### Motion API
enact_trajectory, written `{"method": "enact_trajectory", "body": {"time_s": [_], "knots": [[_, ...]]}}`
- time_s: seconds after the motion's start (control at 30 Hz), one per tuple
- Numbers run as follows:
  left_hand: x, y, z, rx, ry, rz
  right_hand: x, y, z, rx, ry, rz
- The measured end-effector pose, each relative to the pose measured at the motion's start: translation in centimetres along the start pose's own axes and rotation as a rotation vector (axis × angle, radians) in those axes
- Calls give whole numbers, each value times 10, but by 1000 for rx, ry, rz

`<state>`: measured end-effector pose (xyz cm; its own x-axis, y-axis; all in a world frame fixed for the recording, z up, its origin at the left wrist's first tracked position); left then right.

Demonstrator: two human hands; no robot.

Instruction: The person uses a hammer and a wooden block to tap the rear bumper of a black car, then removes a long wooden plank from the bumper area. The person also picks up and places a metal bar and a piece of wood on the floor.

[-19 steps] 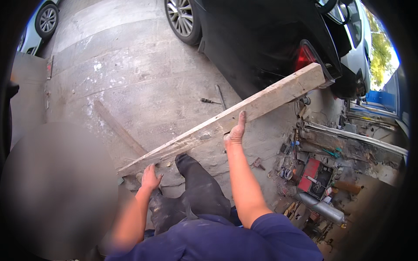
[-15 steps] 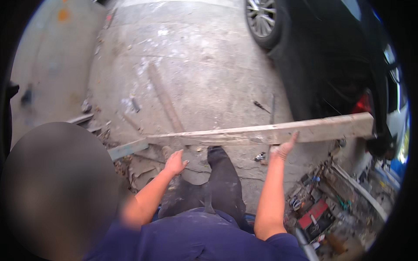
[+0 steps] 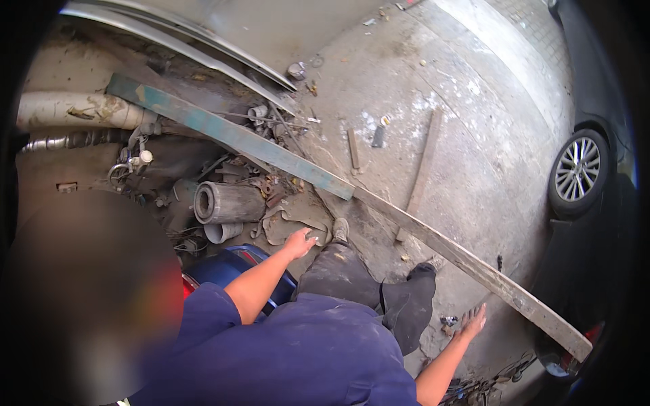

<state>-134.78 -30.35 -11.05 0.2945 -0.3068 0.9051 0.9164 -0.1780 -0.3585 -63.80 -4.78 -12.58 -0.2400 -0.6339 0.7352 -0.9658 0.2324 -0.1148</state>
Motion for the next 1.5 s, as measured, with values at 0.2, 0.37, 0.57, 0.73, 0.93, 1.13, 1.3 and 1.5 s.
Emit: {"method": "enact_trajectory", "body": {"time_s": [0.2, 0.37, 0.57, 0.73, 0.93, 1.13, 1.3, 1.5], "knots": [[-10, -220, -119, 309, 136, 312, 69, 139, 104, 163, 290, -146], [15, -365, -167, 551, 251, 547, 91, 301, 74, 399, 150, -428], [31, -493, -197, 1012, 363, 582, 108, 490, 55, 453, 189, -638], [23, -659, -244, 1346, 446, 816, 160, 650, 87, 407, 231, -747], [1, -828, -269, 1324, 614, 883, 221, 828, 214, 371, 508, -745], [6, -854, -239, 1123, 666, 943, 276, 933, 319, 210, 722, -606], [8, -865, -240, 1104, 673, 1124, 287, 978, 338, -67, 804, -380], [22, -873, -236, 1055, 608, 1328, 281, 1018, 340, -206, 752, -212]]}}
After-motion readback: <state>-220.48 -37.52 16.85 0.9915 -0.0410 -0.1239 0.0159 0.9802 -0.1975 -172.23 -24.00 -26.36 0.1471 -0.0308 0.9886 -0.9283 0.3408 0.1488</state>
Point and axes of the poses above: each hand's wrist, its own x-axis away from the middle knuckle, its own y-axis out of the palm, z = x × y, the point moved 8 cm from there along -x, towards the middle knuckle, and after that the axes turned 13 degrees about -z, right-handed, at the moved point
